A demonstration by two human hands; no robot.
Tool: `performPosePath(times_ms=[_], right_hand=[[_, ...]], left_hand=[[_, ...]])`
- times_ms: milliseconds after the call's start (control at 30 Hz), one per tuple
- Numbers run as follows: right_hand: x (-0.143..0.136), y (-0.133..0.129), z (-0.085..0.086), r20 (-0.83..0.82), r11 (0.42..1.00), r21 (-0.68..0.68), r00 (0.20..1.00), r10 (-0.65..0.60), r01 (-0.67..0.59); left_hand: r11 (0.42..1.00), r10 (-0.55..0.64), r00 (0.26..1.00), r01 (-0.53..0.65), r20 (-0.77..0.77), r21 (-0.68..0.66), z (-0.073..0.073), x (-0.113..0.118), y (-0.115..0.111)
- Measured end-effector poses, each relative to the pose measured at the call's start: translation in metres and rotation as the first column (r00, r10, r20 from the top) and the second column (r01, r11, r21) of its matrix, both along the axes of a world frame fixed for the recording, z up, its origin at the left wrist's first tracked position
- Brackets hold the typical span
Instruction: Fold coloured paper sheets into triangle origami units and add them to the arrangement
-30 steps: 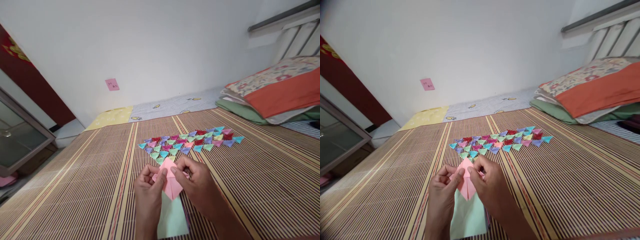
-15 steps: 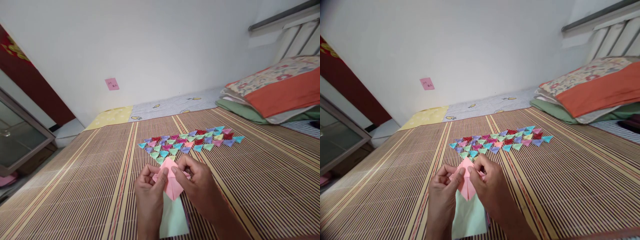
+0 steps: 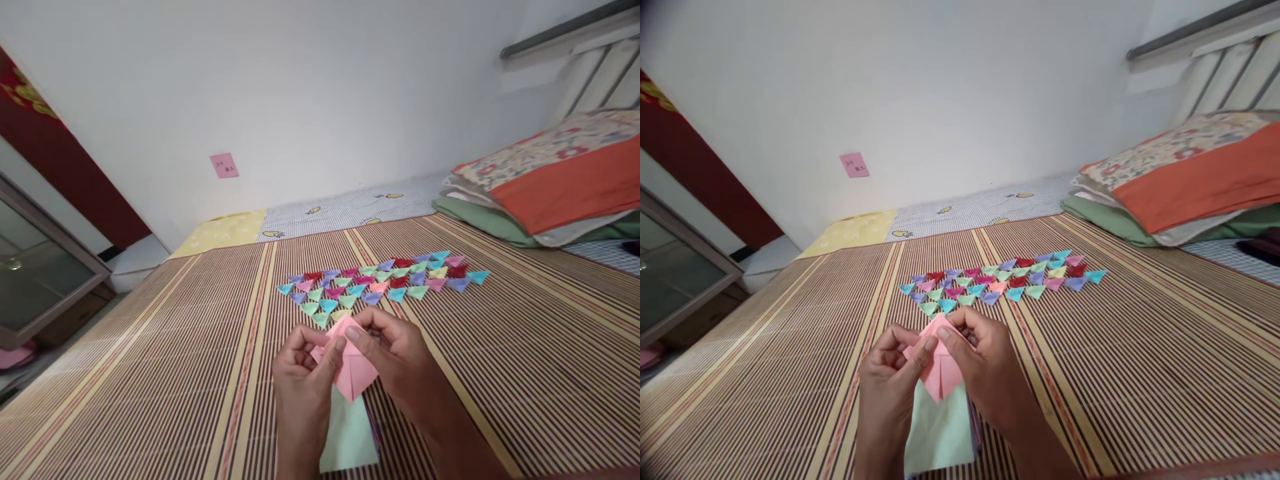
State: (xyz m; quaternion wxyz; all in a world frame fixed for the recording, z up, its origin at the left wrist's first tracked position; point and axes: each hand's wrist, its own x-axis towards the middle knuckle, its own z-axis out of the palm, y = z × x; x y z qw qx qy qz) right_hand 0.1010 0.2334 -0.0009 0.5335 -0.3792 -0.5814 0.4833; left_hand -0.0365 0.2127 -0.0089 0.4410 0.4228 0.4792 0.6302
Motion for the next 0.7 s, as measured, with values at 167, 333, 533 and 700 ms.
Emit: performPosePath(times_ms=[167, 333, 533, 700], right_hand=[[0.002, 0.001, -0.004, -0.007, 0.998, -0.018, 0.998, -0.061, 0.061], [0.002, 0.0, -0.001, 0.001, 0.999, -0.015, 0.999, -0.042, 0.042], [0.001, 0.0, -0.002, 0.015, 0.999, 0.011, 0.999, -0.045, 0.045], [0.002, -0.002, 0.0, 0.131, 0.996, 0.088, 0.991, -0.022, 0.01]], left_hand=[[1.0, 0.003, 1.0, -0.003, 0.018, -0.012, 0.002, -0.004, 0.001], [1.0, 0.002, 1.0, -0.001, 0.016, -0.024, 0.0, -0.008, 0.001], [0.999, 0.036, 0.997, -0.035, 0.069, -0.016, -0.001, -0.009, 0.001], [0.979, -0.177, 0.983, 0.181, 0.049, -0.093, 0.0, -0.014, 0.0]])
